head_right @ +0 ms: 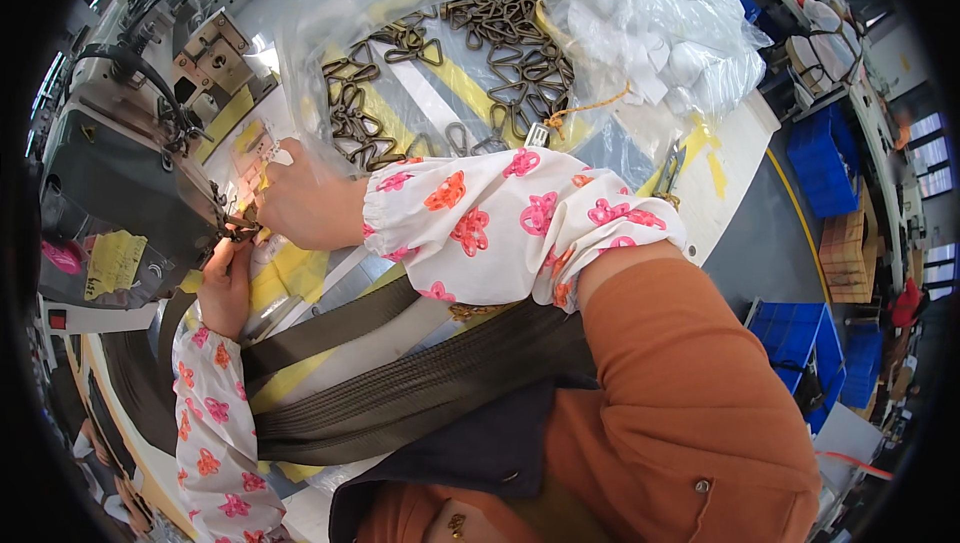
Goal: Sewing nylon webbing straps and attaching hardware using an industrial sewing machine.
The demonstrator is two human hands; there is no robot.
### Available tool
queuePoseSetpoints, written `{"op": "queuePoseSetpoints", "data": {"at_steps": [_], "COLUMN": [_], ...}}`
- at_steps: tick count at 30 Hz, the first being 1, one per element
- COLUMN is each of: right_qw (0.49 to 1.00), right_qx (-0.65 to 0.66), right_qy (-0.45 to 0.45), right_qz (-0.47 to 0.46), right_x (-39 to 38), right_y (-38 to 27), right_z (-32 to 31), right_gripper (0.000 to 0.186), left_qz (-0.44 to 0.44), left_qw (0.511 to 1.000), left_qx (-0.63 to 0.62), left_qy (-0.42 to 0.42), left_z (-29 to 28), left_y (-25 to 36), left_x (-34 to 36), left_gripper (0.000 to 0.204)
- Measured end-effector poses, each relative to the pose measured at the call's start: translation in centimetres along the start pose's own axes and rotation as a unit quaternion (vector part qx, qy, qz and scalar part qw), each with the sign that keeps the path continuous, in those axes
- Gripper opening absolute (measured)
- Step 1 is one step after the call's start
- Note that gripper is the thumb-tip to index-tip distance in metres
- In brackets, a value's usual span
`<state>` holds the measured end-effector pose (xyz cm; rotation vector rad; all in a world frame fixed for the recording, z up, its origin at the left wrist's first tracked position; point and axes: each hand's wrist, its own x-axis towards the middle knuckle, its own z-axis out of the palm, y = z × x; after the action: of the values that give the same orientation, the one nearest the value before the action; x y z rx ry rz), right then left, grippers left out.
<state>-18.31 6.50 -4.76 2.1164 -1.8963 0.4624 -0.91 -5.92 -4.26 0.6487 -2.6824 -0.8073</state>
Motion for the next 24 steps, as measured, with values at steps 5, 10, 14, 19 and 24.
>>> {"op": "queuePoseSetpoints", "data": {"at_steps": [5, 10, 14, 19, 24], "right_qw": [0.997, 0.999, 0.999, 0.999, 0.998], "right_qx": [0.023, 0.030, 0.028, 0.045, 0.032], "right_qy": [0.072, 0.003, 0.016, 0.019, 0.038], "right_qz": [0.008, 0.024, -0.006, -0.024, -0.032], "right_x": [-0.4, -0.5, -1.3, -2.1, -2.1], "right_y": [-0.3, -0.4, -1.3, -2.0, -2.2], "right_z": [0.6, 0.0, -0.3, -1.0, -0.8], "right_gripper": [0.017, 0.017, 0.017, 0.017, 0.017], "left_qz": [0.030, 0.039, 0.113, 0.310, 0.348], "left_qw": [0.999, 0.999, 0.989, 0.924, 0.894], "left_qx": [-0.018, 0.026, 0.083, 0.216, 0.279], "left_qy": [0.005, 0.005, 0.056, 0.056, 0.046], "left_z": [0.1, 0.1, -0.1, -0.9, -0.9], "left_y": [-0.2, 0.7, 2.3, 2.9, 2.6], "left_x": [0.0, 0.0, -0.7, -0.4, -0.5], "left_gripper": [0.022, 0.021, 0.017, 0.012, 0.009]}}
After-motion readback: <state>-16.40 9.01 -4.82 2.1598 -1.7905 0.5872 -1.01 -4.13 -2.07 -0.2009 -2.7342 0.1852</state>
